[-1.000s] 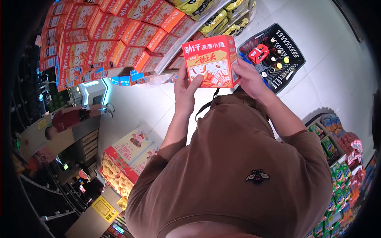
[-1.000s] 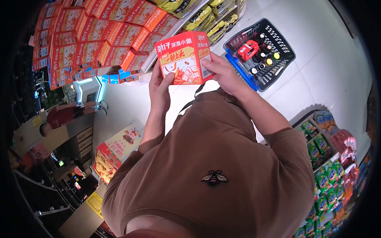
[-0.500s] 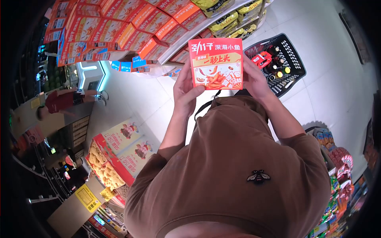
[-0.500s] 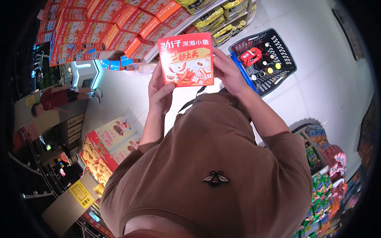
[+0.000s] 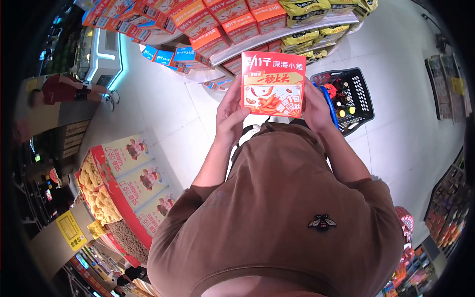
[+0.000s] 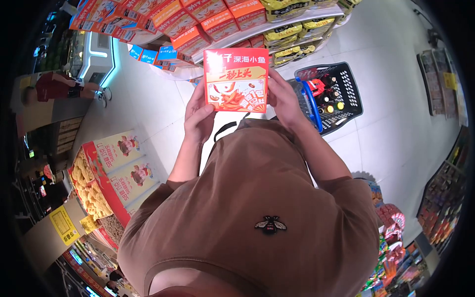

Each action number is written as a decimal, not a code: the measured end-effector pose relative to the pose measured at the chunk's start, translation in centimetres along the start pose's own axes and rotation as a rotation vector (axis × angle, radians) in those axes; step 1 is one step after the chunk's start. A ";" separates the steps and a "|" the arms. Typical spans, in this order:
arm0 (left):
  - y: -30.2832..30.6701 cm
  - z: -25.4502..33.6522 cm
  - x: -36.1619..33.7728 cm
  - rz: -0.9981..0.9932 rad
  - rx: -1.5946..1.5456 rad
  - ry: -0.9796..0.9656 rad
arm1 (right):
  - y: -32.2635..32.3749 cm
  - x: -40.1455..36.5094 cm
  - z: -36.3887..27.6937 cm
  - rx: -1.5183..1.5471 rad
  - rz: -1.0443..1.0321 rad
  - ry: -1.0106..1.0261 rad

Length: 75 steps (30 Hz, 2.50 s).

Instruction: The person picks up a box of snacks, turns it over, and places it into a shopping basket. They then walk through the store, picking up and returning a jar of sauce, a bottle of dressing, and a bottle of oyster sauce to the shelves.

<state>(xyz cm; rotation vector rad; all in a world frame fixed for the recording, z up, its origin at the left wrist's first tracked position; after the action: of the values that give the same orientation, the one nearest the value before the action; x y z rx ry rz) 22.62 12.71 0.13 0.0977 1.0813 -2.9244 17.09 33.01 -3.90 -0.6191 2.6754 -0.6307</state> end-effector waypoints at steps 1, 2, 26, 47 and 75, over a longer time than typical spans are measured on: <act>0.2 0.4 -0.3 -0.020 -0.045 0.007 | -0.4 0.1 0.3 0.015 0.012 0.001; 0.4 0.8 -0.5 -0.042 -0.089 0.017 | -0.8 0.1 0.5 0.023 0.018 -0.005; -2.2 -1.6 2.6 -0.054 0.043 0.124 | 2.6 -1.3 -0.6 0.038 0.122 0.064; -9.3 -3.6 4.4 -0.196 0.499 -0.096 | 6.4 -0.2 -0.6 0.568 0.008 -0.060; 4.5 -5.8 1.4 -0.145 -0.761 0.647 | -7.5 -1.4 5.5 0.675 -0.506 -0.072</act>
<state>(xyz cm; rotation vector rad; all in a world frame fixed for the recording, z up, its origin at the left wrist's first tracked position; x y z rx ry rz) 21.71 13.02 -7.25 1.0101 2.2685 -2.3894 23.01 25.72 -4.61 -1.0721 2.0251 -1.5127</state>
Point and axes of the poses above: each hand's wrist, its own x-axis towards the middle knuckle, its own y-axis out of the back of the hand, z = x × y, the point moved 4 cm from there along x, towards the middle knuckle, and after that the axes turned 11 degrees about -x, right-handed, at the moved point
